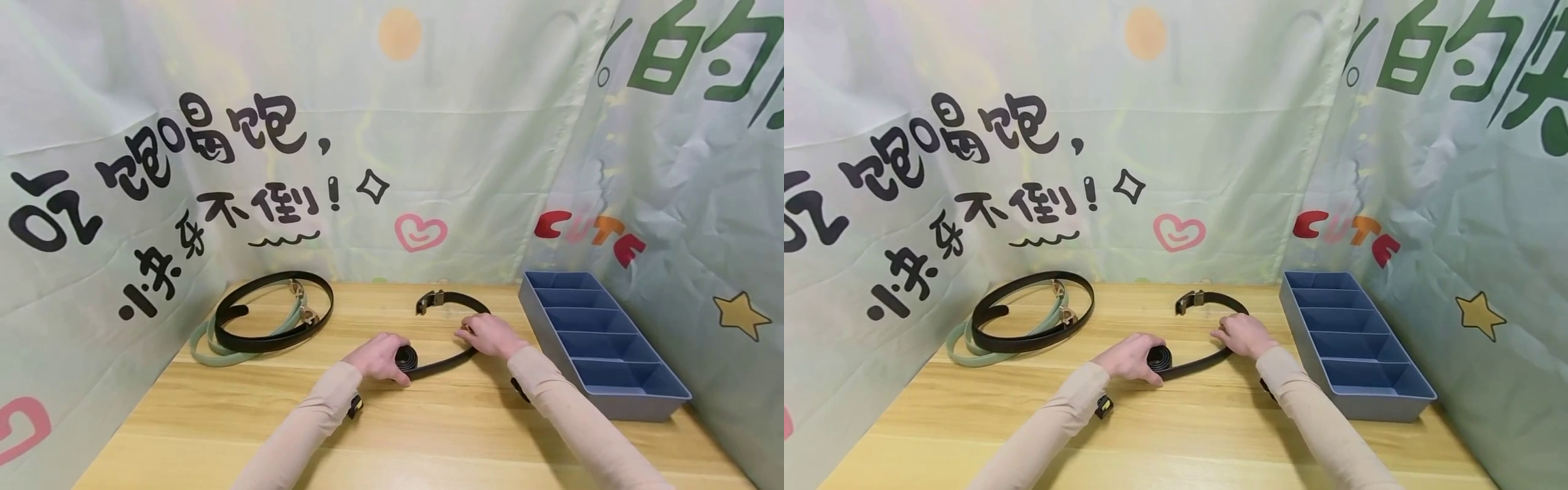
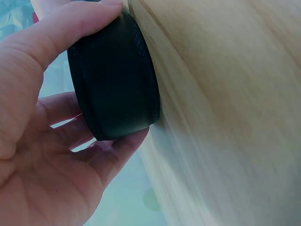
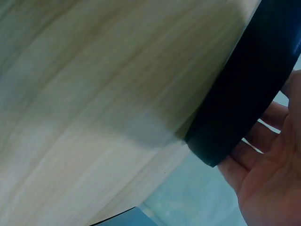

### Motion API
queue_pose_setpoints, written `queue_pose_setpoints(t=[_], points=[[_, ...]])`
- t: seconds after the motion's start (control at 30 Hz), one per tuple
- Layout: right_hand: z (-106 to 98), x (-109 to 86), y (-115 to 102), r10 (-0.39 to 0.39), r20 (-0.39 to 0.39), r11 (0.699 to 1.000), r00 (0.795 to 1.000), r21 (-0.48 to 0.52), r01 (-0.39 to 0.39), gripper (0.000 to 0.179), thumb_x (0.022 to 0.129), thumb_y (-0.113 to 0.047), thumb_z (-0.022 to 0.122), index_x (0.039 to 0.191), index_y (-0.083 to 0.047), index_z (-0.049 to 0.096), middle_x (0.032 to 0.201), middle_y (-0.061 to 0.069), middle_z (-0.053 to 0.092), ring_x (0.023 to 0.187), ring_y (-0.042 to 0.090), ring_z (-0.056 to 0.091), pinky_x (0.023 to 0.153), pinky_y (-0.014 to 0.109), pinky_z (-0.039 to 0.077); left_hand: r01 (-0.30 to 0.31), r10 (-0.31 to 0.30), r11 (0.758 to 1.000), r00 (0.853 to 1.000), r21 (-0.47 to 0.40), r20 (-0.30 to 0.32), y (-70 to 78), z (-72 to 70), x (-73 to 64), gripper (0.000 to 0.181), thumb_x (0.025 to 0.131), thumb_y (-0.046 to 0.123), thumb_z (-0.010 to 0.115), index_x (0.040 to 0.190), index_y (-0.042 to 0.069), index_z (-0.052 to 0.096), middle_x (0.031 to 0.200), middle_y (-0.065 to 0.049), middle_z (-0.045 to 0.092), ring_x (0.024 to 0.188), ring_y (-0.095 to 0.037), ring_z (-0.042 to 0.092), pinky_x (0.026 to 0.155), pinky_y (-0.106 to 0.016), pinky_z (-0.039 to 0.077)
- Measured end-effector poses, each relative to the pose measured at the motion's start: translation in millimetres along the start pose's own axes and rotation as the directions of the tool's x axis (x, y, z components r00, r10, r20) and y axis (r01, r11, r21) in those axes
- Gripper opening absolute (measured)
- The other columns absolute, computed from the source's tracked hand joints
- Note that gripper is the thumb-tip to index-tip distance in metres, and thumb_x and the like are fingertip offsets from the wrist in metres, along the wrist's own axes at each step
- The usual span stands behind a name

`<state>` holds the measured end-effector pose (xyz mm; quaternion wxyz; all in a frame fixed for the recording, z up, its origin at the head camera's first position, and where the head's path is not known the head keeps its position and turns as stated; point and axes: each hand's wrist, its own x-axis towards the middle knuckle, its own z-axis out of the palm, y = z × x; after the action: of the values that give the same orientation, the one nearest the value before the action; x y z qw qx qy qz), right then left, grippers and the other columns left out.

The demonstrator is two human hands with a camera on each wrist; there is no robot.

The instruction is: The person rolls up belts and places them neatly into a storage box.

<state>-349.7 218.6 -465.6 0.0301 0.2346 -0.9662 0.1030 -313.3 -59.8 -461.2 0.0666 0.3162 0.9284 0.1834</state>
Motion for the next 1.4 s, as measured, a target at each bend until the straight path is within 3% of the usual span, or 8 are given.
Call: queue_pose_setpoints(t=[0.37,0.47,0.6,0.73,0.9,1.13,1.27,1.4], points=[[-2.8,-1.5,-8.2,0.138,0.047,0.99,0.989,-0.035,-0.136,0.03,0.099,-0.034,0.057,0.077,-0.014,0.06,0.069,0.0,0.056,0.064,0.016,0.052,0.066,0.037,0.045,0.003,-0.003,1.0,1.0,-0.003,-0.007,0.0,1.3,0.6,0.064,0.063,0.034,0.091,0.116,0.008,0.065,0.099,0.001,0.069,0.085,-0.007,0.059,0.082,-0.022,0.05],[-3.7,-1.6,-21.9,0.082,0.08,0.996,0.993,0.022,-0.084,0.025,0.099,-0.033,0.057,0.085,-0.014,0.066,0.073,-0.002,0.061,0.066,0.014,0.054,0.067,0.036,0.046,0.008,-0.008,1.0,1.0,-0.008,0.001,0.3,2.0,0.4,0.066,0.063,0.033,0.091,0.118,0.008,0.064,0.1,0.0,0.069,0.086,-0.008,0.06,0.083,-0.022,0.05],[-2.0,-1.6,-41.2,-0.076,0.089,0.99,0.993,0.121,0.065,0.02,0.099,-0.03,0.058,0.095,-0.015,0.071,0.08,-0.006,0.066,0.071,0.008,0.058,0.069,0.033,0.048,0.016,-0.016,1.0,1.0,-0.018,0.004,0.3,2.4,0.8,0.072,0.062,0.032,0.092,0.122,0.006,0.061,0.102,-0.002,0.069,0.088,-0.009,0.062,0.084,-0.023,0.051],[0.6,-2.7,-56.7,-0.222,0.076,0.958,0.972,0.201,0.203,0.019,0.099,-0.032,0.058,0.098,-0.017,0.071,0.086,-0.009,0.068,0.075,0.003,0.06,0.07,0.028,0.05,0.01,-0.011,1.0,1.0,-0.022,-0.011,-0.7,1.6,2.1,0.064,0.062,0.031,0.092,0.113,0.009,0.062,0.095,0.003,0.067,0.083,-0.008,0.06,0.08,-0.022,0.05],[2.1,-7.4,-71.7,-0.327,0.097,0.917,0.94,0.274,0.291,0.025,0.09,-0.038,0.07,0.099,-0.016,0.063,0.091,-0.005,0.07,0.08,0.007,0.064,0.072,0.025,0.052,-0.007,0.007,0.999,1.0,-0.051,-0.006,-2.1,1.9,2.8,0.054,0.062,0.032,0.092,0.104,0.014,0.063,0.09,0.007,0.066,0.079,-0.005,0.059,0.078,-0.021,0.049],[4.1,-9.5,-81.7,-0.445,0.103,0.89,0.889,0.157,0.428,0.047,0.085,-0.028,0.076,0.127,-0.017,0.059,0.109,0.002,0.068,0.095,0.015,0.064,0.082,0.031,0.052,-0.028,0.028,0.998,1.0,-0.05,0.01,-1.1,0.1,5.2,0.048,0.065,0.028,0.091,0.104,0.019,0.064,0.095,0.007,0.067,0.084,-0.007,0.059,0.08,-0.022,0.048],[7.4,-9.8,-83.9,-0.457,0.088,0.889,0.885,0.082,0.45,0.042,0.085,-0.027,0.076,0.124,-0.018,0.063,0.102,0.001,0.066,0.088,0.011,0.061,0.078,0.029,0.051,-0.031,0.032,0.998,0.999,-0.049,0.03,-0.3,1.4,6.3,0.049,0.066,0.025,0.09,0.107,0.021,0.063,0.097,0.008,0.066,0.087,-0.007,0.057,0.083,-0.023,0.047],[11.0,-6.7,-87.7,-0.484,0.028,0.872,0.875,0.091,0.48,0.03,0.083,-0.022,0.077,0.112,-0.017,0.068,0.093,0.0,0.066,0.081,0.009,0.061,0.073,0.026,0.051,-0.023,0.023,1.0,0.999,-0.003,0.038,1.7,0.5,5.0,0.045,0.067,0.024,0.089,0.102,0.019,0.062,0.094,0.008,0.063,0.085,-0.007,0.056,0.08,-0.022,0.047]])
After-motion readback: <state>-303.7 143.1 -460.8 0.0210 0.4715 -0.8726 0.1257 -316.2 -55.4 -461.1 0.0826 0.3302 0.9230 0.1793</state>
